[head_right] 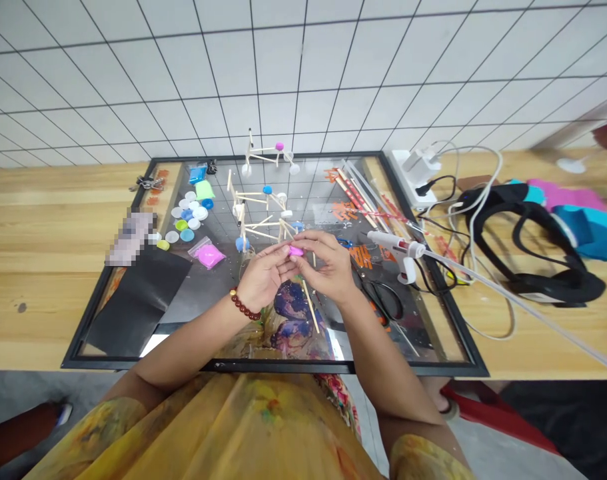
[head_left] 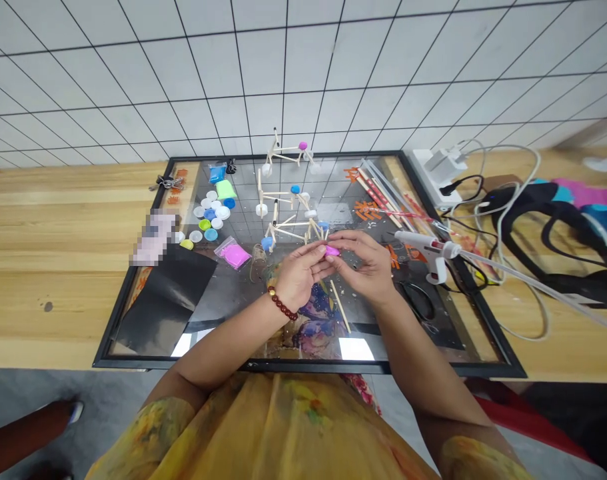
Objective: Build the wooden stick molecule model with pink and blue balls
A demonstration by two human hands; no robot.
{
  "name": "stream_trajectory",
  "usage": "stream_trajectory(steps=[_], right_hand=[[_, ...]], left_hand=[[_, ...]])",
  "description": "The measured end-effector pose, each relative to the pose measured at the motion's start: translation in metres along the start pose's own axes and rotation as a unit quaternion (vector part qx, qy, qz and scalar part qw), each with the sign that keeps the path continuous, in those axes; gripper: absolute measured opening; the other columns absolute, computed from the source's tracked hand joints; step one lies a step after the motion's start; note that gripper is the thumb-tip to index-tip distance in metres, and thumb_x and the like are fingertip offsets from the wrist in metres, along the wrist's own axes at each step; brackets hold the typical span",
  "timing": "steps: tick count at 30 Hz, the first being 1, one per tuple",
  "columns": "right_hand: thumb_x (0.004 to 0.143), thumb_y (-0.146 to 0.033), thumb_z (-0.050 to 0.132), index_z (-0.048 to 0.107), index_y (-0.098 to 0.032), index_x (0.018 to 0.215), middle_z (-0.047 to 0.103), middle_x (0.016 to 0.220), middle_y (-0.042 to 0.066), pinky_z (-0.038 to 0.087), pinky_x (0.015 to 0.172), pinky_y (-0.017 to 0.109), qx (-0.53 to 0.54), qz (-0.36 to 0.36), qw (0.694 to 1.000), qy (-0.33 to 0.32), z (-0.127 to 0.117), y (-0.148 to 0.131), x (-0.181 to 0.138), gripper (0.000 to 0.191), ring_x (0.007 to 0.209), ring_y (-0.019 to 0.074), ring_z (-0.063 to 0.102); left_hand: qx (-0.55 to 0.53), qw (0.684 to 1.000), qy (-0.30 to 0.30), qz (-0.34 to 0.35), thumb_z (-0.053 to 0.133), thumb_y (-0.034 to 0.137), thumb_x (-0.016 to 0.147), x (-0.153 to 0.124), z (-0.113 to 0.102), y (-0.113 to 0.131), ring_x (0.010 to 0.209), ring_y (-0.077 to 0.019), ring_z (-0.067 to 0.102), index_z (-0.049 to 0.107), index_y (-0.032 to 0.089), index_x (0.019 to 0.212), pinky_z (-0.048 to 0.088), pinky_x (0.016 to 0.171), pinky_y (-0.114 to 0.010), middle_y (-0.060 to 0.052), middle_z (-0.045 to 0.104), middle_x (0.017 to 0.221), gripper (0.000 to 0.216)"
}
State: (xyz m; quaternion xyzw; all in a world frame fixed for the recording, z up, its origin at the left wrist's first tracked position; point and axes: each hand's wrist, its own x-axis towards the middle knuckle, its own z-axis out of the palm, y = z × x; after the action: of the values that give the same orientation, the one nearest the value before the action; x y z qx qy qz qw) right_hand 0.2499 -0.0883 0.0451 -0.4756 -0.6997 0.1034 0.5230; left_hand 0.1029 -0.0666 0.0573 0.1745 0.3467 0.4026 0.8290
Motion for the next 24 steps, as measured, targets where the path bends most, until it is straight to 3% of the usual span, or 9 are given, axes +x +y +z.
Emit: stream_trajectory(steps=[5, 11, 16, 20, 24], right_hand=[[0.077, -0.033, 0.076, 0.071, -0.025, 0.110, 0.071, 0.106, 0.008, 0.055, 0.086, 0.039, 0.032, 0.025, 0.999, -0.003, -0.0028, 0.0028, 0.0030, 0.035, 0.094, 0.0214, 0.067], [0.082, -0.029, 0.071, 0.075, -0.026, 0.098, 0.074, 0.092, 0.004, 0.055, 0.084, 0.036, 0.053, 0.035, 0.998, 0.005, -0.0026, 0.0048, 0.0033, 0.017, 0.088, 0.0192, 0.068], [0.082, -0.023, 0.070, 0.075, -0.029, 0.096, 0.074, 0.096, 0.003, 0.055, 0.085, 0.037, 0.077, 0.026, 0.997, 0.016, -0.0034, 0.0030, 0.0017, 0.016, 0.090, 0.0193, 0.069], [0.081, -0.023, 0.072, 0.074, -0.029, 0.104, 0.073, 0.098, 0.004, 0.053, 0.087, 0.038, 0.109, 0.064, 0.992, 0.031, -0.0036, 0.0036, 0.0012, 0.024, 0.092, 0.0198, 0.067], [0.081, -0.024, 0.072, 0.076, -0.027, 0.092, 0.073, 0.090, 0.003, 0.052, 0.085, 0.036, 0.125, 0.103, 0.986, 0.046, -0.0026, 0.0040, 0.0018, 0.012, 0.086, 0.0182, 0.067]], left_hand=[[-0.010, 1.000, 0.006, 0.016, 0.078, 0.022, 0.071, 0.0021, -0.0026, 0.0005, 0.072, -0.0118, 0.068, 0.071, 0.015, 0.084, 0.053, 0.081, -0.029, -0.004, 0.074, 0.081, 0.016], [-0.007, 1.000, 0.005, 0.030, 0.080, 0.018, 0.070, 0.0024, -0.0012, 0.0006, 0.068, -0.0096, 0.066, 0.071, 0.014, 0.086, 0.052, 0.077, -0.026, -0.002, 0.072, 0.074, 0.019], [0.001, 1.000, -0.013, 0.022, 0.081, 0.022, 0.068, 0.0011, -0.0005, 0.0024, 0.072, -0.0126, 0.068, 0.071, 0.014, 0.085, 0.053, 0.078, -0.030, -0.003, 0.072, 0.076, 0.021], [0.016, 0.998, -0.002, 0.067, 0.084, 0.017, 0.061, 0.0014, -0.0008, 0.0031, 0.071, -0.0106, 0.067, 0.073, 0.015, 0.084, 0.053, 0.075, -0.026, -0.002, 0.073, 0.078, 0.026], [0.019, 0.996, -0.019, 0.085, 0.085, 0.016, 0.059, 0.0016, -0.0001, 0.0027, 0.074, -0.0114, 0.068, 0.074, 0.015, 0.083, 0.054, 0.078, -0.026, -0.002, 0.074, 0.080, 0.026]])
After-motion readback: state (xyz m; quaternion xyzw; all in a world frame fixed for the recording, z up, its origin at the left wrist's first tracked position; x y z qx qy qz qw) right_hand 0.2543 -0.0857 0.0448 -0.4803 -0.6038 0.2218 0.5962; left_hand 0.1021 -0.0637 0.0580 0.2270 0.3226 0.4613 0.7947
